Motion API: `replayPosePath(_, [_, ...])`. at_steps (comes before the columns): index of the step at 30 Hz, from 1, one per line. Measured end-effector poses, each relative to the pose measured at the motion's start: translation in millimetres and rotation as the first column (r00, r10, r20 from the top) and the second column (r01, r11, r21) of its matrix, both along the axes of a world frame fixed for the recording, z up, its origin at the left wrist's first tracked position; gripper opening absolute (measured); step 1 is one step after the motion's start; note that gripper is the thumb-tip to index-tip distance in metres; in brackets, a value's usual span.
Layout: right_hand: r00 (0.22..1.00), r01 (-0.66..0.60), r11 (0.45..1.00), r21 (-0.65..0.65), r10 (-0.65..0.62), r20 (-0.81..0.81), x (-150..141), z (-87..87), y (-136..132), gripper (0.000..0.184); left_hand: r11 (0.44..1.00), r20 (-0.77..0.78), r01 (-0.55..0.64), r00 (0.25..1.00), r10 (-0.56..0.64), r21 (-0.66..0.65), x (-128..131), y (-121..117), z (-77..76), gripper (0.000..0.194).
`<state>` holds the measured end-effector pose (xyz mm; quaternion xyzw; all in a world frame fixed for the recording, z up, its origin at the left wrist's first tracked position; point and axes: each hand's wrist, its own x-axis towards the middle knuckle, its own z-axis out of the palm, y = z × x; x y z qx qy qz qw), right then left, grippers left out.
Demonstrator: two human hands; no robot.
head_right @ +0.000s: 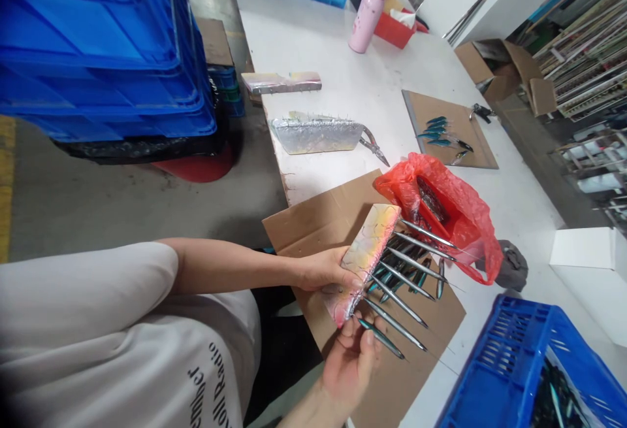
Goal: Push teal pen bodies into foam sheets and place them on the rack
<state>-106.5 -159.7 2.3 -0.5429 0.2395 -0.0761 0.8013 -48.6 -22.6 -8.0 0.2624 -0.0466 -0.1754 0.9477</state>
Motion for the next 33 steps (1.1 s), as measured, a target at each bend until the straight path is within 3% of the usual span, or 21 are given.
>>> replayPosePath(9, [0.999,-0.028,0.985,-0.171,0.023,-0.033,-3,13.2,-2,0.029,0.999,-0.010,-0.015,1.000,0.015,0.031,-1,1,1.5,0.045])
replayPosePath(33, [1.000,-0.008,0.980,-0.200,0.003,-0.023,-5,5.3,9,0.023,0.999,-0.029,-0.018,0.999,0.019,0.046,-3,3,3.4,0.050])
